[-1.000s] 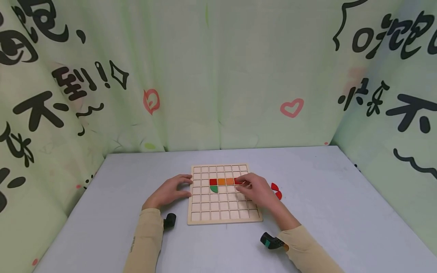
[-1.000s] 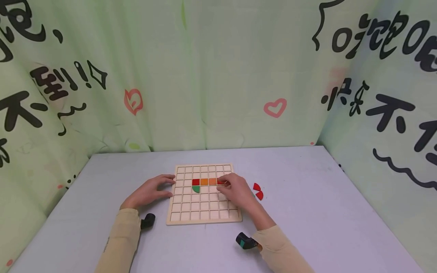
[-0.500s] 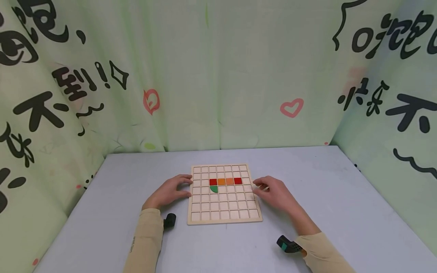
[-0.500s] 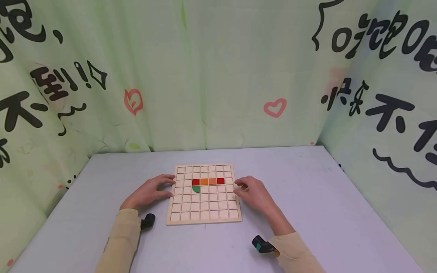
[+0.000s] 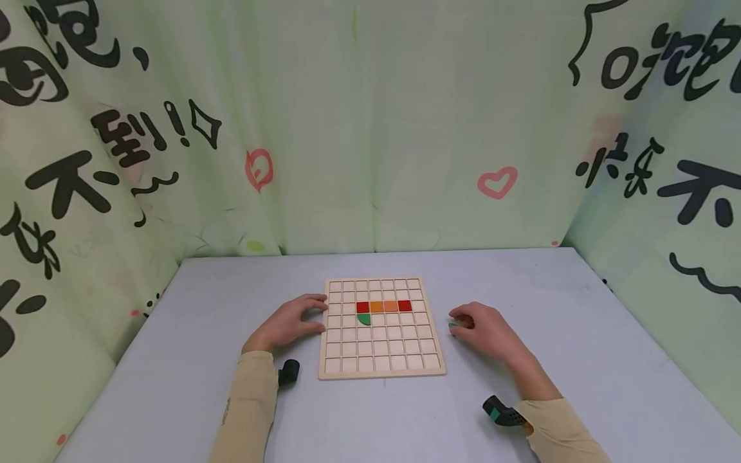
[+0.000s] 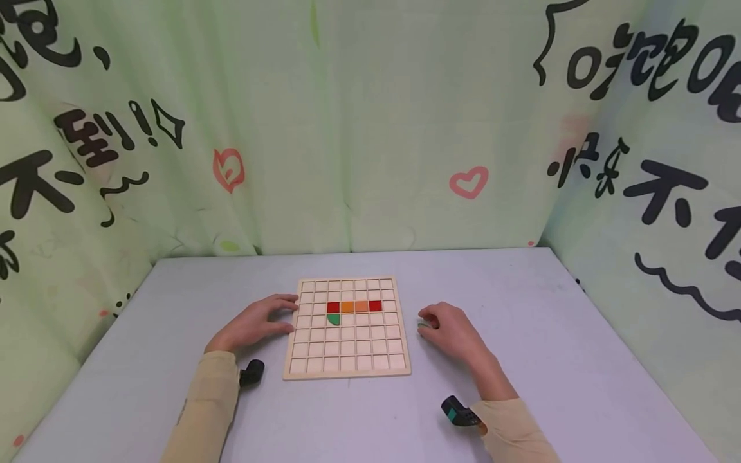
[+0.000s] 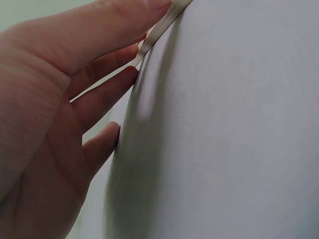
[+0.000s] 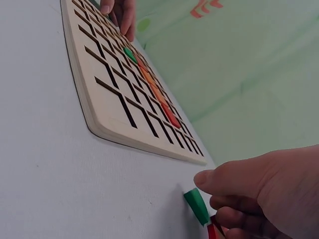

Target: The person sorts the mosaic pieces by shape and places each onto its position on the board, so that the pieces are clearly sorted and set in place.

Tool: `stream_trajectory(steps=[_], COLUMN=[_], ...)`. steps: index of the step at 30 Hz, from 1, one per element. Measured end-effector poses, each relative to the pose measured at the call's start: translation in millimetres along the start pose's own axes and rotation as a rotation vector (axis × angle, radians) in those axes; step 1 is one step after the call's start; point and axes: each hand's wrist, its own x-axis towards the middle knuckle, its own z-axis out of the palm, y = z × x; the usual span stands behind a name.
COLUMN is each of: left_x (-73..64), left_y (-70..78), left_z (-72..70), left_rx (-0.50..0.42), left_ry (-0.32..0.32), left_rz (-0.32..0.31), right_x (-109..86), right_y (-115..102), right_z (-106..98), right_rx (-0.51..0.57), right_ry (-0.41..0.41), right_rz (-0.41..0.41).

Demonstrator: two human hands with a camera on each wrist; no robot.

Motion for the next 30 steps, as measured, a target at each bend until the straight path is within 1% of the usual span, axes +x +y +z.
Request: stream_trajectory(steps=[6, 9, 15, 18, 22, 24, 26, 30], left_x=[0.8, 0.9, 0.5, 0.0, -0.5, -0.8, -1.1, -1.1], left_y=[0.6, 0.5, 0.8, 0.8, 0.2, 0.7, 1.3, 1.7], left_z=[-0.7, -0.9, -0.3, -0.3, -0.3, -0.2, -0.3, -0.4], left_rx=[0.006, 0.011, 0.008, 0.009, 0.006, 0.002, -0.005, -0.003], left_ry=[-0.005, -0.002, -0.003, -0.004, -0.003, -0.003, -0.003, 0.003], left_rz=[0.001, 0.004, -0.001, -0.008, -0.007, -0.006, -0.010, -0.002], right_x=[-1.0, -0.8, -2.2, -2.4, -0.5, 0.4, 0.7, -0.8], right_y=[2, 1, -1, 0, 1, 1, 1, 1], right_z=[0, 0, 0, 1, 7, 9, 10, 6], right_rx=[-0.017, -0.031, -0.054, -0.061, -0.060, -0.054, -0.050, -0.042], right_ry=[-0.037, -0.039, -0.039, -0.010, 0.065, 0.077, 0.056, -0.015], right_rz=[-0.006, -0.016, 0.001, -0.009, -0.057, -0.080, -0.085, -0.066])
